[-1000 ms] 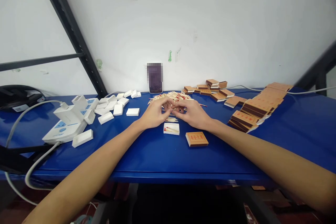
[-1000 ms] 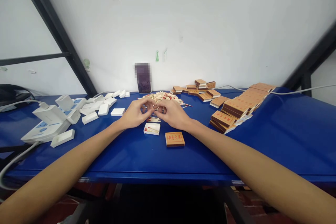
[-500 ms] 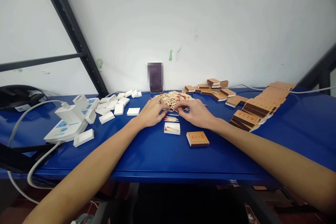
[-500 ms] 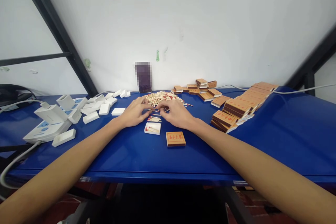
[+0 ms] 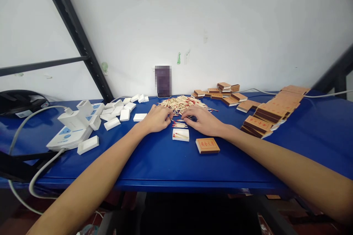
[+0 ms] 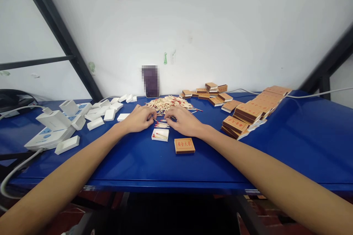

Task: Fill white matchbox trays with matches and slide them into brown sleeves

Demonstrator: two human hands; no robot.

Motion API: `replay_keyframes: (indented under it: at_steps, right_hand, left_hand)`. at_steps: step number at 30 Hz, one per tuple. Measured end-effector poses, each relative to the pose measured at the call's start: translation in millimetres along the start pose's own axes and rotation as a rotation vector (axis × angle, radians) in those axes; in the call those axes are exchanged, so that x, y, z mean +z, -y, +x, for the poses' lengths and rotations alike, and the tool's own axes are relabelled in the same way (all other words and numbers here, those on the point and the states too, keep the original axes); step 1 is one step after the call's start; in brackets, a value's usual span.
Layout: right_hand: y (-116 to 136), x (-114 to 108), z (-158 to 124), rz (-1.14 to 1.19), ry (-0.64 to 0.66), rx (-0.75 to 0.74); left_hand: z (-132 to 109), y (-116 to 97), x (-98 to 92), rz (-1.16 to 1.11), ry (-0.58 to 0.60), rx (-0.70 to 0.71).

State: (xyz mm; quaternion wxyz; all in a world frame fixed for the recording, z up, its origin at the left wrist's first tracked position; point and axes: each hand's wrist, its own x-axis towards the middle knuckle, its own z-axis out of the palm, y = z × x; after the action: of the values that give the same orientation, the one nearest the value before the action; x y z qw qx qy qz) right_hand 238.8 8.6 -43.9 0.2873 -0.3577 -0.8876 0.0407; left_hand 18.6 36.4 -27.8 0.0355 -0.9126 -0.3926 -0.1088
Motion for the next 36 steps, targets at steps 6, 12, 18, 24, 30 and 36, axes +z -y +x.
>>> replay_keyframes:
  at_steps: [6,12,18,24,30,36]
  right_hand:
    - [-5.2,0.9,-1.1,-0.099,0.040,0.042]
    - [2.1,-4.4,-1.3,-0.053,0.103,-0.013]
    - [4.4,-7.8,-1.8,-0.047,0.160,-0.024]
    - [3.1,-7.6,0.4,-0.092,0.185,-0.048]
    - [7.3,-9.4,2.4,-0.054,0.206,-0.032]
    - [7.1,-13.2,3.1,-0.060,0.227,-0.015]
  left_hand:
    - [0.0,3.1,-2.2,-0.037,0.015,-0.027]
    - [0.1,5.6,-2.5,-0.100,-0.035,0.049]
    - [-1.8,3.3,-7.2,-0.147,-0.006,0.137]
    - [-1.6,-3.2,-9.0,-0.150,-0.007,0.142]
    - [-3.0,-7.8,-10.9,-0.167,-0.008,0.168]
    - [-4.4,-10.1,-9.7,-0.247,-0.003,0.208]
